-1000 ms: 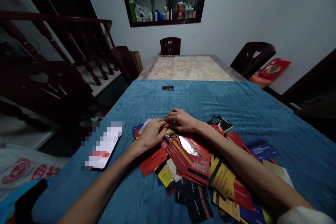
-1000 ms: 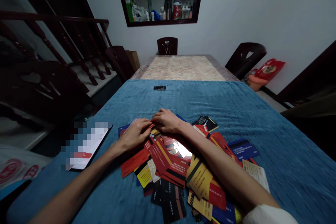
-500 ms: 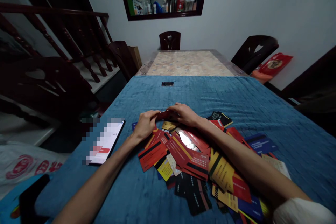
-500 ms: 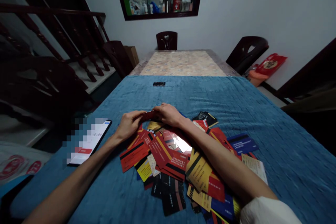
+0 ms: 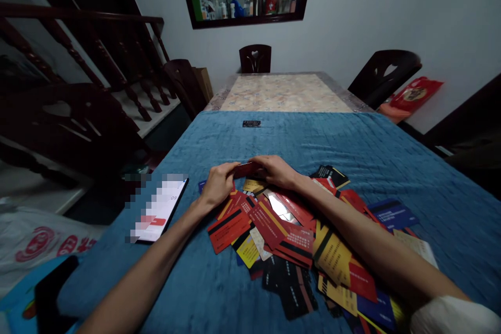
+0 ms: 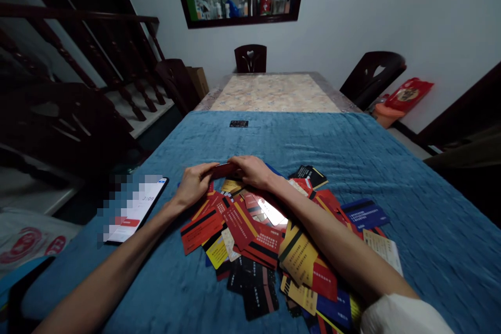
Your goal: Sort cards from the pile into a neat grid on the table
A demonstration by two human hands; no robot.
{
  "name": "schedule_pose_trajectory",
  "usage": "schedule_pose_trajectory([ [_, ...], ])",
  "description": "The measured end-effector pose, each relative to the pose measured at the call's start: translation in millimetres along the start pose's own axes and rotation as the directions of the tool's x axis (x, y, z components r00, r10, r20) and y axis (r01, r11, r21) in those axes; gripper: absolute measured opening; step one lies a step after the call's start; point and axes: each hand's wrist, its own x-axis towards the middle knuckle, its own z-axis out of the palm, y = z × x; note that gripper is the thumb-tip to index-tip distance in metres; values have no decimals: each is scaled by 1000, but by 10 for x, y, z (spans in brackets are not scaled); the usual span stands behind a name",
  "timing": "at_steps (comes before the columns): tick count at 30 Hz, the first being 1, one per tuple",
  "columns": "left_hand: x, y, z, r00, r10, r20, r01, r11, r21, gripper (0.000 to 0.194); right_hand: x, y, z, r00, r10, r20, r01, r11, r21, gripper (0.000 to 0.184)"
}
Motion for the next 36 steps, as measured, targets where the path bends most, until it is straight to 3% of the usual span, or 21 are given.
schedule_pose_trajectory([
  [12, 14, -11, 63, 999, 17, -29, -17, 1000, -17, 39, 32, -21, -11, 999, 36, 34, -32, 992, -120, 42],
  [26, 130, 47, 102, 999, -13, -48, 11, 999, -39, 39, 90, -261, -198, 981, 137, 137, -83, 936, -341, 39],
  [33, 301, 23, 112, 998, -62, -29, 61, 998, -29, 36, 66, -253, -259, 981, 166, 103, -105, 893, -438, 53],
  [36, 418, 12, 128, 997, -76, -15, 76, 997, -7, 37, 47, -203, -274, 985, 154, 72, -102, 877, -470, 51],
])
